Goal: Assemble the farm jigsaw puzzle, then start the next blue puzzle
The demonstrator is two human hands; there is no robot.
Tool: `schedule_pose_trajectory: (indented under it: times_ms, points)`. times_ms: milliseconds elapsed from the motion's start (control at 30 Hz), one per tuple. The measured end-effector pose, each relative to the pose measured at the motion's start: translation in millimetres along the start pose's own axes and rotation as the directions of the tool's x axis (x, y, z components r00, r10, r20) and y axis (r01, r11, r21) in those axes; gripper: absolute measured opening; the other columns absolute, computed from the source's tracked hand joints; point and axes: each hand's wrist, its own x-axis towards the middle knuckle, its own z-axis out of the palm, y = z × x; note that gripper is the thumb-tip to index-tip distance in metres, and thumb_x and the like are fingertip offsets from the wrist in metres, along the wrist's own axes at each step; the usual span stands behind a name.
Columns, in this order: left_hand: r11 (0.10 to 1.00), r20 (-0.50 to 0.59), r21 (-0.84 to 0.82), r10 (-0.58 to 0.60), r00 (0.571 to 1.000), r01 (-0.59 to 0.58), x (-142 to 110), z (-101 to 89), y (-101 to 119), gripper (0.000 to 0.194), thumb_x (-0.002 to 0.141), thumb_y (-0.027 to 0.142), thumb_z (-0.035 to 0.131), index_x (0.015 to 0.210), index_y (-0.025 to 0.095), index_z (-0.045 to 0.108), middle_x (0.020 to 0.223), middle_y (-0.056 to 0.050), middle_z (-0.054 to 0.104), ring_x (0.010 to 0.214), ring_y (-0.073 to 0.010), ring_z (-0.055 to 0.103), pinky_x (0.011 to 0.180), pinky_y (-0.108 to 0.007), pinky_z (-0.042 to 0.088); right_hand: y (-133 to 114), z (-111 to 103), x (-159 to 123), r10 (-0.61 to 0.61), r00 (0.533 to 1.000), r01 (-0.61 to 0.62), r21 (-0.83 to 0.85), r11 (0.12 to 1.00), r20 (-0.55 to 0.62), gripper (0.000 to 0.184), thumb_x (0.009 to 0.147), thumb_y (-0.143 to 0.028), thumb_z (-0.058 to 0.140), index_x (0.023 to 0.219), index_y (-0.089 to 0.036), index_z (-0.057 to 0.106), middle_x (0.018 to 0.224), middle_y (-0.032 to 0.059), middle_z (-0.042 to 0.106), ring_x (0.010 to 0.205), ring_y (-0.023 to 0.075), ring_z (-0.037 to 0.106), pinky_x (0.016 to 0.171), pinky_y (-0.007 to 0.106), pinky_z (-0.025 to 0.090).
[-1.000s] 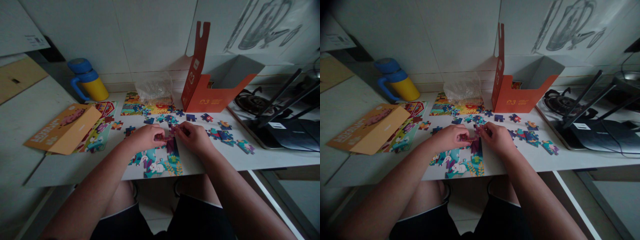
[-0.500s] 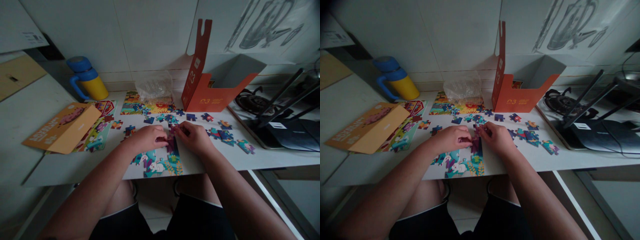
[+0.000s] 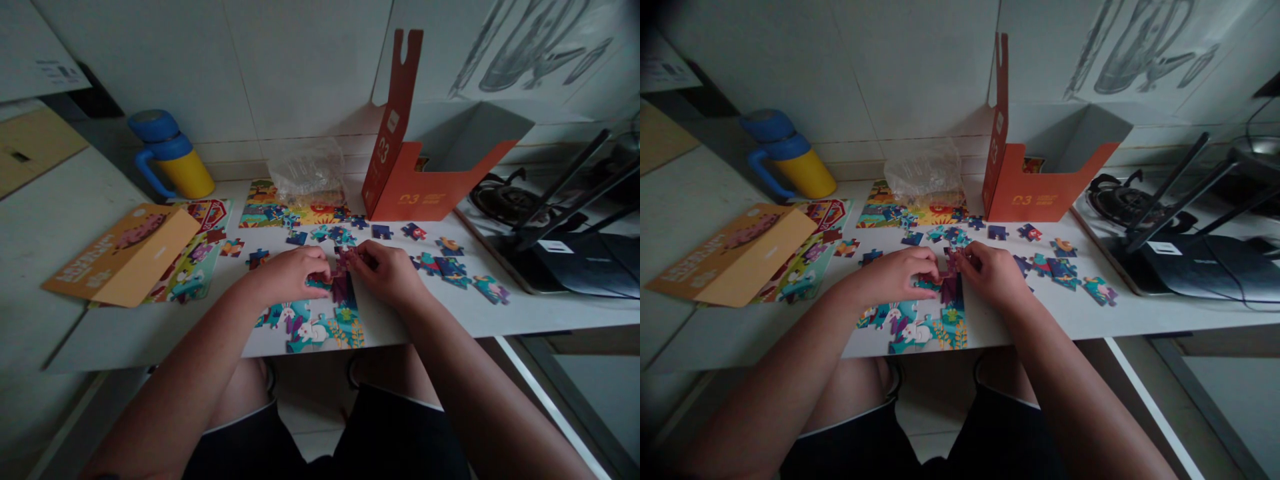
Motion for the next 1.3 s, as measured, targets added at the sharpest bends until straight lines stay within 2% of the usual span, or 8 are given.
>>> schedule_pose_trajectory:
  times_ms: [300,567,667,767,833,967,1100,1300]
  points:
    - [1.0,0.02,0.01,-0.002,1.0,0.001,1.2,2.2,-3.0,0.019,0.091,0.036,0.084,0.105,0.025,0.08,0.114,-0.006,0.07,0.104,-0.0227,0.067,0.094,-0.036,0.051,0.2,0.9,-0.5,-0.009,1.0,0.01,-0.01,1.0,0.011,0.035,0.104,-0.049,0.06,0.082,-0.022,0.065,0.064,-0.0013,0.06,0.056,0.0134,0.046,0.058,0.03,0.03]
    - [1.0,0.015,0.005,0.002,1.0,-0.002,0.8,2.1,-1.9,0.014,0.091,0.033,0.084,0.101,0.025,0.081,0.109,-0.005,0.069,0.101,-0.021,0.067,0.092,-0.034,0.051,-0.1,1.4,-1.3,-0.007,0.999,0.007,0.003,1.0,0.054,0.033,0.103,-0.05,0.061,0.086,-0.022,0.068,0.065,-0.0015,0.062,0.054,0.0124,0.046,0.056,0.029,0.032]
    - [1.0,0.005,0.0,0.026,1.0,-0.026,-1.4,-0.4,-1.4,0.008,0.097,0.03,0.075,0.101,0.024,0.081,0.111,-0.006,0.07,0.101,-0.0203,0.067,0.093,-0.034,0.051,-1.1,0.7,-1.2,-0.009,0.999,0.009,-0.001,1.0,0.051,0.034,0.103,-0.05,0.061,0.084,-0.022,0.067,0.063,-0.0018,0.06,0.054,0.0121,0.044,0.055,0.03,0.031]
    - [1.0,-0.072,0.004,0.012,0.997,-0.012,-6.0,-9.1,-2.0,0.019,0.101,0.018,0.06,0.105,0.023,0.078,0.11,-0.006,0.071,0.099,-0.0186,0.067,0.092,-0.033,0.051,-2.2,0.4,-1.3,0.005,0.999,-0.005,0.009,1.0,0.045,0.036,0.104,-0.053,0.06,0.085,-0.022,0.068,0.064,-0.0005,0.061,0.055,0.013,0.047,0.055,0.031,0.031]
    - [0.999,-0.133,0.03,-0.026,0.991,0.031,-9.4,-17.0,-3.9,0.023,0.098,0.014,0.057,0.105,0.022,0.077,0.105,-0.005,0.072,0.096,-0.0185,0.067,0.089,-0.033,0.051,-2.4,0.4,-1.4,0.019,0.999,-0.02,0.019,1.0,0.045,0.038,0.104,-0.054,0.059,0.088,-0.022,0.071,0.064,0.0001,0.062,0.055,0.0137,0.048,0.056,0.031,0.031]
    - [0.995,-0.134,0.062,-0.074,0.988,0.083,-13.0,-26.5,-8.8,0.015,0.097,0.019,0.061,0.099,0.021,0.076,0.095,-0.004,0.073,0.087,-0.0179,0.065,0.081,-0.032,0.049,-1.9,0.5,-1.3,0.015,0.998,-0.016,0.019,1.0,0.056,0.037,0.104,-0.054,0.06,0.089,-0.022,0.071,0.065,-0.0003,0.062,0.055,0.0134,0.048,0.056,0.031,0.032]
    - [0.996,-0.086,0.054,-0.072,0.994,0.076,-12.0,-23.7,-11.1,0.014,0.098,0.022,0.062,0.096,0.021,0.076,0.093,-0.004,0.073,0.086,-0.0175,0.066,0.081,-0.031,0.049,-1.8,-0.5,-0.9,-0.01,0.999,0.008,0.04,0.999,0.052,0.036,0.104,-0.051,0.06,0.087,-0.021,0.07,0.065,-0.001,0.06,0.057,0.0134,0.047,0.058,0.031,0.033]
    - [0.984,-0.101,0.105,-0.134,0.986,0.145,-13.4,-23.4,-19.1,0.011,0.095,0.02,0.065,0.092,0.022,0.075,0.088,-0.002,0.071,0.082,-0.0177,0.064,0.077,-0.031,0.045,-2.8,1.3,4.0,0.028,0.993,-0.052,0.213,0.976,0.114,0.034,0.103,-0.052,0.061,0.092,-0.021,0.071,0.076,0.002,0.069,0.067,0.0164,0.056,0.062,0.03,0.04]
